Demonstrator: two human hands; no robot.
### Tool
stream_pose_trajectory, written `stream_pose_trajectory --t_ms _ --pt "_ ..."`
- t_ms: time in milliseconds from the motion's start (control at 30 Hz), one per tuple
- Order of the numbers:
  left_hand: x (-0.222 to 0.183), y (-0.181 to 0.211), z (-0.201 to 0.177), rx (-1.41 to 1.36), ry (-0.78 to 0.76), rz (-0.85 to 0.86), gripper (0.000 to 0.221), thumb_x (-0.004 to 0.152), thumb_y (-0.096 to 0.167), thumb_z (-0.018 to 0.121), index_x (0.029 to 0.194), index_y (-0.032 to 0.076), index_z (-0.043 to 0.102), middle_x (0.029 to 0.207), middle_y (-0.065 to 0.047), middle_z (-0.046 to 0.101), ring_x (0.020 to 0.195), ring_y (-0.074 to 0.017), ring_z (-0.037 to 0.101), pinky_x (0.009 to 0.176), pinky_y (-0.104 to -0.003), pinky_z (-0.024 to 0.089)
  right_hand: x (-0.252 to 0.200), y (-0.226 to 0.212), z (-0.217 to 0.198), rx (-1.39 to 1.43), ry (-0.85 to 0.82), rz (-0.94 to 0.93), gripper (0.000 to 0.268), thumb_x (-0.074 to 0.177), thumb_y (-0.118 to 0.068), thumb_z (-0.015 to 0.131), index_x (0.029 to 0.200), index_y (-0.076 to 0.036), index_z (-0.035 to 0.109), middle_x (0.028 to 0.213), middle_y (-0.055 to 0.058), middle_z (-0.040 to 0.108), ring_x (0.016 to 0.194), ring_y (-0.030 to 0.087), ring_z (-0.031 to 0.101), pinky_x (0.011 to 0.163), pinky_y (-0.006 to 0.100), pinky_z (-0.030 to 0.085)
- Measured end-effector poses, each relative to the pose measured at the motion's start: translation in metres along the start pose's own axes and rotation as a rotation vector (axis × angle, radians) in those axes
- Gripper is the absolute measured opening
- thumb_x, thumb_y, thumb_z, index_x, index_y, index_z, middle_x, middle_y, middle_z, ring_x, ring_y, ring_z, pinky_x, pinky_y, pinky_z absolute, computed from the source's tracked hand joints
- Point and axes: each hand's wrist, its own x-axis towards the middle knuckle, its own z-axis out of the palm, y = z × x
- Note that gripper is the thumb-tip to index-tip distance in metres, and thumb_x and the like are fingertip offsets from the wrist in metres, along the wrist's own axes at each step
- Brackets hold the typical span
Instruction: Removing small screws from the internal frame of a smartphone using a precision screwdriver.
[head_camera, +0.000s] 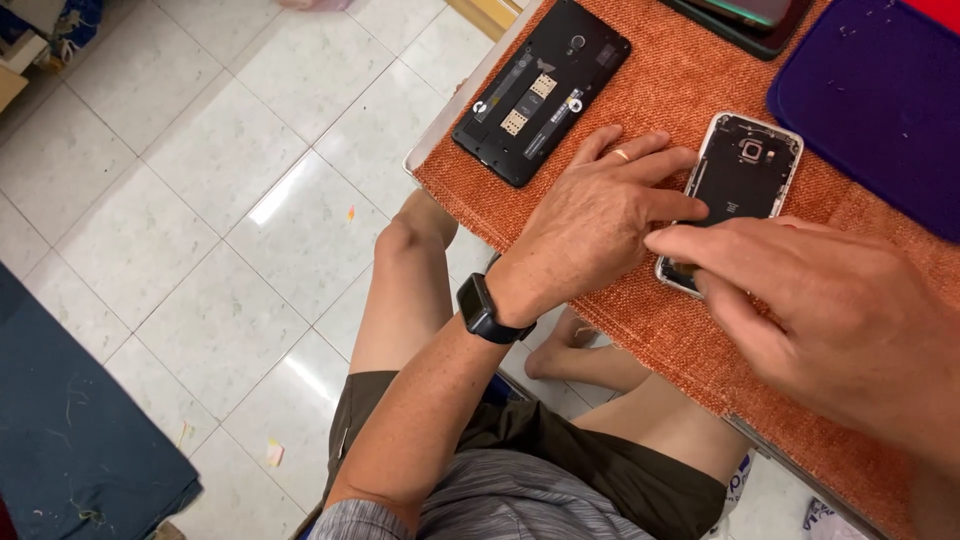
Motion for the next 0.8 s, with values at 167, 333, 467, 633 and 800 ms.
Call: stream_pose_trajectory --t_ms 167,333,467,633,800 --pt "-0.002 -0.002 0.004 -0.013 -0.053 -0.057 0.041 0.097 -0.003 0.056 0.125 0.020 0.075 0.146 -0.014 0.057 0.146 -0.0389 0.043 0.124 -0.062 0.029 -0.006 0.007 0.007 -0.228 0.118 0.111 0.016 0.104 -0.015 0.083 0.118 -0.011 0.077 0.065 -0.003 0.061 0.064 0.015 0.062 0.065 0.034 0.051" --pt "0.000 -0.001 0.001 -0.026 -0.040 -0.046 0.030 0.092 0.002 0.066 0.117 0.016 0.077 0.142 -0.013 0.060 0.142 -0.0381 0.047 0.119 -0.060 0.032 0.000 -0.001 -0.005 -0.082 -0.019 -0.005 0.038 0.092 -0.004 0.069 0.129 -0.010 0.068 0.094 -0.001 0.074 0.073 0.018 0.068 0.072 0.038 0.056" --pt "0.002 0.000 0.000 -0.007 -0.053 -0.044 0.047 0.086 -0.010 0.057 0.118 0.019 0.076 0.140 -0.008 0.061 0.141 -0.0382 0.049 0.119 -0.060 0.033 0.001 -0.002 -0.003 -0.194 0.065 0.019 0.028 0.098 -0.010 0.074 0.126 -0.008 0.073 0.100 -0.002 0.076 0.075 0.019 0.069 0.074 0.040 0.057" --pt "0.001 0.000 -0.001 -0.025 -0.043 -0.047 0.031 0.094 0.002 0.067 0.118 0.021 0.076 0.142 -0.011 0.061 0.142 -0.0371 0.049 0.118 -0.059 0.033 -0.004 0.002 -0.005 -0.099 -0.018 -0.003 0.038 0.092 -0.006 0.067 0.130 -0.009 0.068 0.109 0.001 0.076 0.091 0.018 0.072 0.079 0.037 0.056" --pt "0.002 -0.001 0.001 -0.031 -0.023 -0.035 0.030 0.091 0.000 0.073 0.113 0.020 0.078 0.140 -0.010 0.063 0.140 -0.0372 0.051 0.116 -0.056 0.034 0.000 0.000 -0.003 -0.140 0.043 -0.034 0.030 0.094 -0.006 0.071 0.124 -0.006 0.070 0.106 0.001 0.076 0.088 0.017 0.072 0.081 0.037 0.056"
